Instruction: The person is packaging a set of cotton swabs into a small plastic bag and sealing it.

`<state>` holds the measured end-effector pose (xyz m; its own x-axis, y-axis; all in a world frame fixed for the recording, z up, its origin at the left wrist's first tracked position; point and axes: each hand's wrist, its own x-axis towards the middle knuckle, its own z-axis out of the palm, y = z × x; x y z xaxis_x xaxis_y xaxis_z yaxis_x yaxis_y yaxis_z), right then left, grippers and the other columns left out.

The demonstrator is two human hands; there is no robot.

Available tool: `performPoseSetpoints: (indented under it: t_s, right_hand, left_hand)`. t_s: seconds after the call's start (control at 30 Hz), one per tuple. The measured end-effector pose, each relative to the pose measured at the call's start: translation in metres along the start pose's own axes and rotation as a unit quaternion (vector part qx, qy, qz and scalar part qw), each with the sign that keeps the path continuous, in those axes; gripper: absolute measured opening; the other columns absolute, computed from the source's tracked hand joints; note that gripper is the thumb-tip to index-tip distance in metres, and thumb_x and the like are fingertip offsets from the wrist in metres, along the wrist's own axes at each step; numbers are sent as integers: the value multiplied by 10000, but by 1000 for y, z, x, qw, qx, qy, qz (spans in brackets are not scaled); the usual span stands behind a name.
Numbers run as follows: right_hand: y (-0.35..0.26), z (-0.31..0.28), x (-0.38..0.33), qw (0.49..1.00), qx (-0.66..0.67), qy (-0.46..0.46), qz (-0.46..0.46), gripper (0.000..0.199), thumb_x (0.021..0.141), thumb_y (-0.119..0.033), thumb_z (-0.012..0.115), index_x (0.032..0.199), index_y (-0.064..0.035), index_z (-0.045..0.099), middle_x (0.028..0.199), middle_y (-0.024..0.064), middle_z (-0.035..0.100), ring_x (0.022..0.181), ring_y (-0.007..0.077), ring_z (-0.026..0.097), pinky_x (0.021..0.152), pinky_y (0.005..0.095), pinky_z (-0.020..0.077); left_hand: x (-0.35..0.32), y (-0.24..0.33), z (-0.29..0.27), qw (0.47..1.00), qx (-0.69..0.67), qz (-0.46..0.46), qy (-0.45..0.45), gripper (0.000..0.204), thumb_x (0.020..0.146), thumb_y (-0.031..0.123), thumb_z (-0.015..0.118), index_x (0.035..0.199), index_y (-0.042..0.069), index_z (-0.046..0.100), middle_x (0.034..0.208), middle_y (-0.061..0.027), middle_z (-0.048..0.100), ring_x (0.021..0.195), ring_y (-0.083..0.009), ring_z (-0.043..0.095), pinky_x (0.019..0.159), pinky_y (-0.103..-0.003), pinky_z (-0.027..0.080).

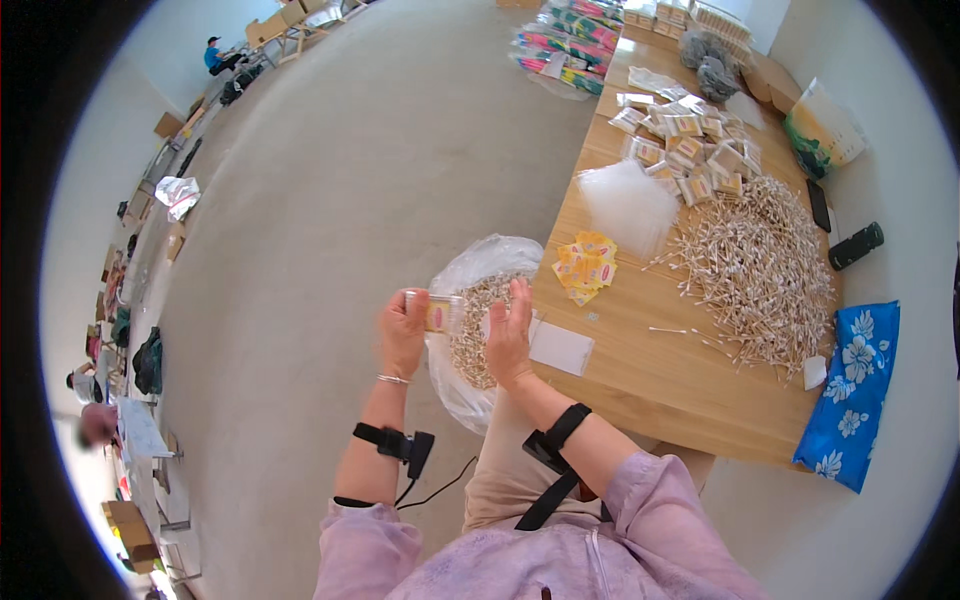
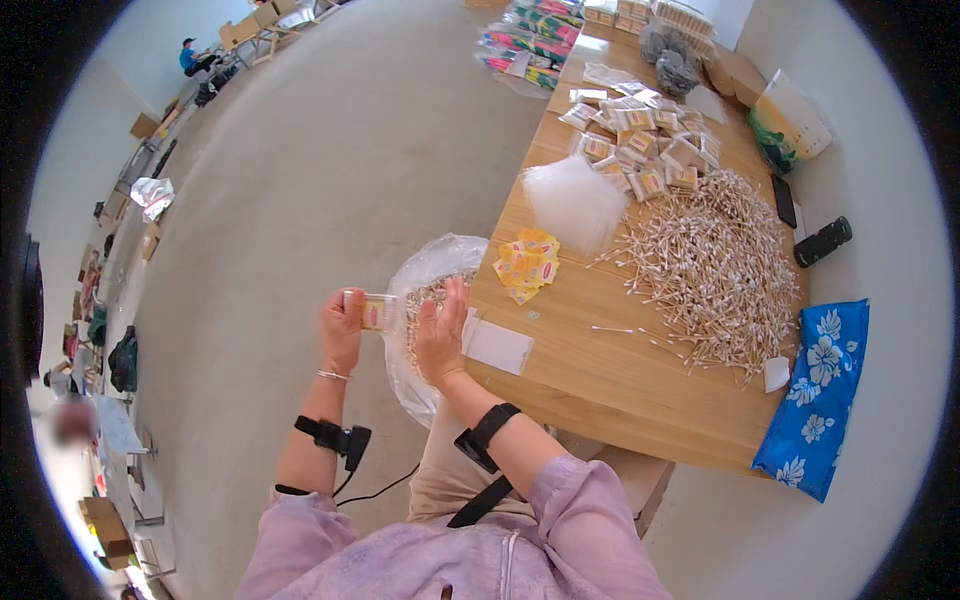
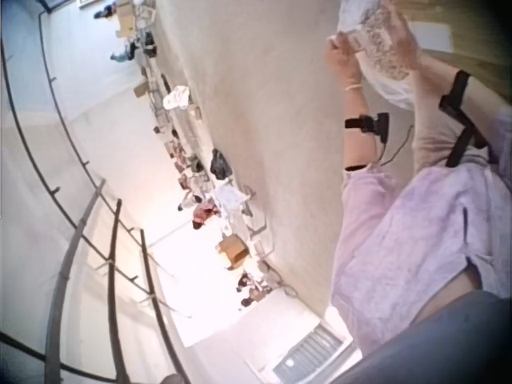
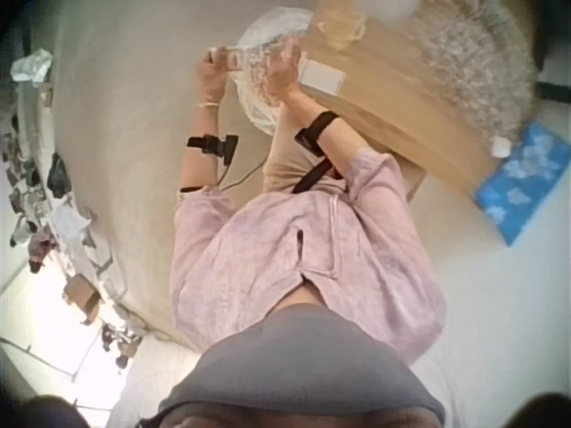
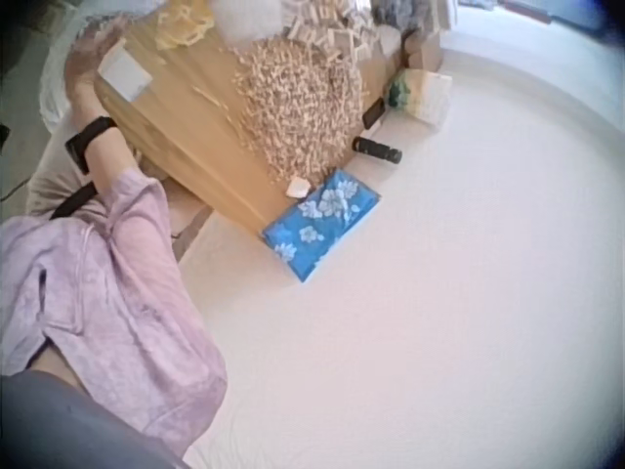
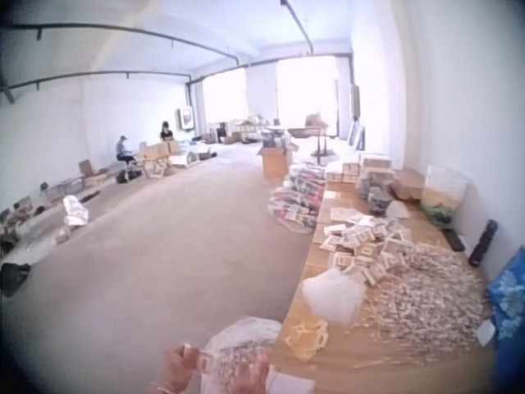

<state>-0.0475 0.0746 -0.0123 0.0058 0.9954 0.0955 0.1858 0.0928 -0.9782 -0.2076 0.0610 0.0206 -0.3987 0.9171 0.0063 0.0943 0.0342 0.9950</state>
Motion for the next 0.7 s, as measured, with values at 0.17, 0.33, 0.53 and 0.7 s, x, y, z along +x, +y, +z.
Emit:
performPoseSetpoints:
  t_s: [0.17, 0.33, 0.53, 0.7]
  right_hand:
    - [-25, -18, -4, 976, 164, -125, 75, 848, 925, -638, 183, 1398, 60, 273, 1467, 233, 269, 1391, 306, 217, 1135, 364, 162]
    - [-50, -95, -14, 994, 54, -98, 11, 777, 957, -592, 180, 1283, 67, 431, 1305, 262, 444, 1292, 389, 343, 1086, 405, 253]
    - [-54, -176, -32, 981, -188, 6, -56, 398, 970, -397, 386, 970, -36, 553, 946, 201, 553, 910, 405, 562, 790, 488, 455]
    - [-40, -248, -40, 919, -309, -99, -223, 306, 937, -324, 473, 896, -38, 572, 889, 170, 580, 861, 356, 604, 713, 445, 494]
  left_hand:
    - [-56, 17, 62, 995, -52, 45, 68, 266, 926, 302, 608, 925, 38, 573, 743, 33, 553, 658, -37, 504, 564, -208, 451]
    - [-98, 43, 134, 989, -136, 25, 46, 252, 938, 298, 587, 944, 52, 535, 753, 25, 541, 652, -37, 497, 549, -207, 434]
    - [-146, 40, 194, 961, -272, -41, -10, 211, 936, 262, 596, 944, 66, 518, 767, 19, 560, 647, -41, 506, 551, -207, 437]
    - [-148, 57, 187, 878, -172, -157, -418, 194, 860, 97, 668, 1032, 46, 593, 899, -11, 643, 799, -61, 586, 674, -208, 483]
